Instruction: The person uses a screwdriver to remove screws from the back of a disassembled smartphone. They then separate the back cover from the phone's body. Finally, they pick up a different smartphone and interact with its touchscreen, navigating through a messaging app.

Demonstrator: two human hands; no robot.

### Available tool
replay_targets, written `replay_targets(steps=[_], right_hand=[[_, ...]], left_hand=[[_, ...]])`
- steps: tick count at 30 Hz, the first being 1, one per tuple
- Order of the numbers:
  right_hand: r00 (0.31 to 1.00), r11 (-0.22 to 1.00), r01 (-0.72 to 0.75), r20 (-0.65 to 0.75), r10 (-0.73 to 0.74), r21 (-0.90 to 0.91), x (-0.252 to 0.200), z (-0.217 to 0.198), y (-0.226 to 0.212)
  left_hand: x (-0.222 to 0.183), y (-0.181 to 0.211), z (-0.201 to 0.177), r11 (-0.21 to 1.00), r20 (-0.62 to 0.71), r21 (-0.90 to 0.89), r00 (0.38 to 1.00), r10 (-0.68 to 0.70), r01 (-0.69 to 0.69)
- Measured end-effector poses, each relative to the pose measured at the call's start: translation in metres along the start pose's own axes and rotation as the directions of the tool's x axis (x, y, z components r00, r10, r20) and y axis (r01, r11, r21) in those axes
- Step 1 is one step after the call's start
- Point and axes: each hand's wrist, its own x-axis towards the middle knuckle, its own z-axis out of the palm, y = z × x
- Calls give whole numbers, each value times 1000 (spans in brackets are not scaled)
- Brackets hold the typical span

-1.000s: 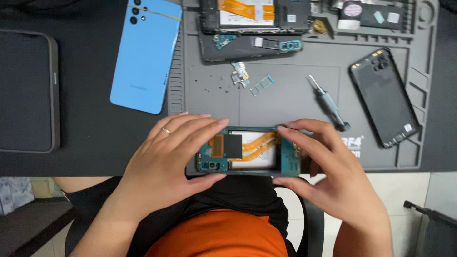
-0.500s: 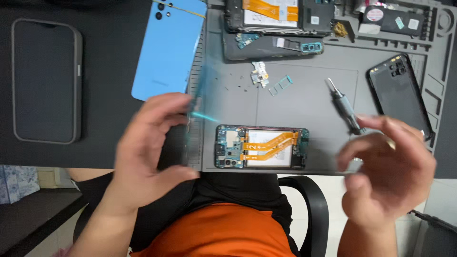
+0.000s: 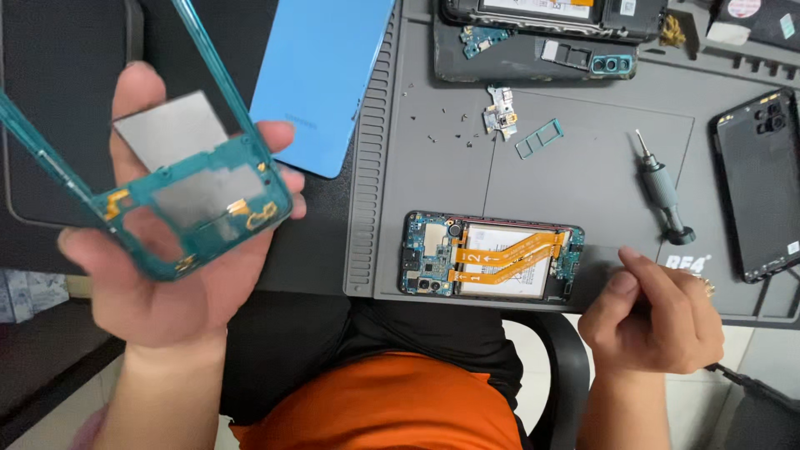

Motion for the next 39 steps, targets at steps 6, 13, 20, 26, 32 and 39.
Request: replay_targets(steps=[6,13,20,26,32,39], right_hand=[[1000,1000,-1,6,1,15,3,0,-2],[1000,1000,-4,3,4,23,2,-1,-1],[997,999,-45,63,45,-6,2,-5,-6],[964,976,-208,180,195,57,41,-8,-28],[999,992,-9,39,4,126,48,9,-26],[991,981,135,1,-137,143,34,13,-22]], left_hand=[[-7,-9,-17,993,42,-115,999,2,2],[1,-6,-4,976,95,217,995,-13,-8],[-9,-22,22,917,98,369,988,122,-150],[-17,-46,12,694,434,558,873,224,-455],[-14,-49,25,6,556,821,804,211,-570],[-19,-54,15,-253,693,719,697,183,-648]])
